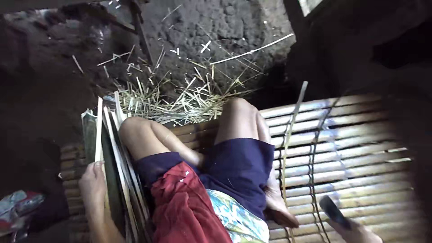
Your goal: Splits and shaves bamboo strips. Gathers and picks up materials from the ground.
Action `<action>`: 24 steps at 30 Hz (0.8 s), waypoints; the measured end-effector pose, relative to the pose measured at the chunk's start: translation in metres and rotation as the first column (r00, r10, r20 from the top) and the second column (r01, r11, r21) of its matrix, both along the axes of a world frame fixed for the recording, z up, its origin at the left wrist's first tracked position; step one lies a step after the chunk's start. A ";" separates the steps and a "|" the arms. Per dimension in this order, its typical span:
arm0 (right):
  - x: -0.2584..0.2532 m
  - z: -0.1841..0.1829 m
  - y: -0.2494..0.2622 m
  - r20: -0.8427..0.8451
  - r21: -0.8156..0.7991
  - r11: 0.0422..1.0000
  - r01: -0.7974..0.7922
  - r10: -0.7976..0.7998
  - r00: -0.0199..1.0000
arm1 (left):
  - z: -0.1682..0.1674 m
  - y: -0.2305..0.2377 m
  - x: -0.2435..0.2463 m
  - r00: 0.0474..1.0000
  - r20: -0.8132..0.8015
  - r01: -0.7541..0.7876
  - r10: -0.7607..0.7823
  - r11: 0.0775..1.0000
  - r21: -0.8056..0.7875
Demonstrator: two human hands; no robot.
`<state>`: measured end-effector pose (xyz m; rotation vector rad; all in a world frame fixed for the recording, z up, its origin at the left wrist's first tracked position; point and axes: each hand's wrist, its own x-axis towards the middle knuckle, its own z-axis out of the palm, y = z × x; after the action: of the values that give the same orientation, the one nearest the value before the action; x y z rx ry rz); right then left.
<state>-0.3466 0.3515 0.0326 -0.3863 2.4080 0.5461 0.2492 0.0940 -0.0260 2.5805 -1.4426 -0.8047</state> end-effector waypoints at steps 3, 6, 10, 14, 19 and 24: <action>0.009 -0.011 -0.085 0.057 -0.248 0.956 -0.154 0.173 0.983 | -0.020 -0.013 0.010 0.998 -0.016 -0.056 0.055 0.998 -0.031; 0.020 -0.031 -0.148 0.133 -0.513 0.841 -0.174 0.278 0.951 | -0.039 -0.029 0.022 0.998 0.003 -0.070 0.070 0.997 0.034; 0.059 -0.042 -0.231 0.364 -0.746 0.661 0.083 0.300 0.882 | -0.041 -0.055 0.035 1.000 0.012 -0.025 0.024 0.986 0.164; 0.091 -0.057 -0.320 0.587 -0.656 0.721 0.223 0.302 0.751 | -0.044 -0.105 0.065 1.000 0.013 -0.014 0.013 0.997 0.074; 0.119 -0.120 -0.429 0.570 -0.522 0.829 -0.202 0.515 0.640 | -0.094 -0.180 0.152 0.995 0.059 -0.080 0.081 0.997 -0.014; 0.165 -0.210 -0.511 0.532 -0.277 0.614 -0.739 0.738 0.414 | -0.146 -0.204 0.182 0.983 -0.027 -0.155 0.179 0.912 0.379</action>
<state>-0.1820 -0.1591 -0.1773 -1.4507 1.4854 0.6562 0.4308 -0.1104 -0.1718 2.8679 -1.1192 -1.2271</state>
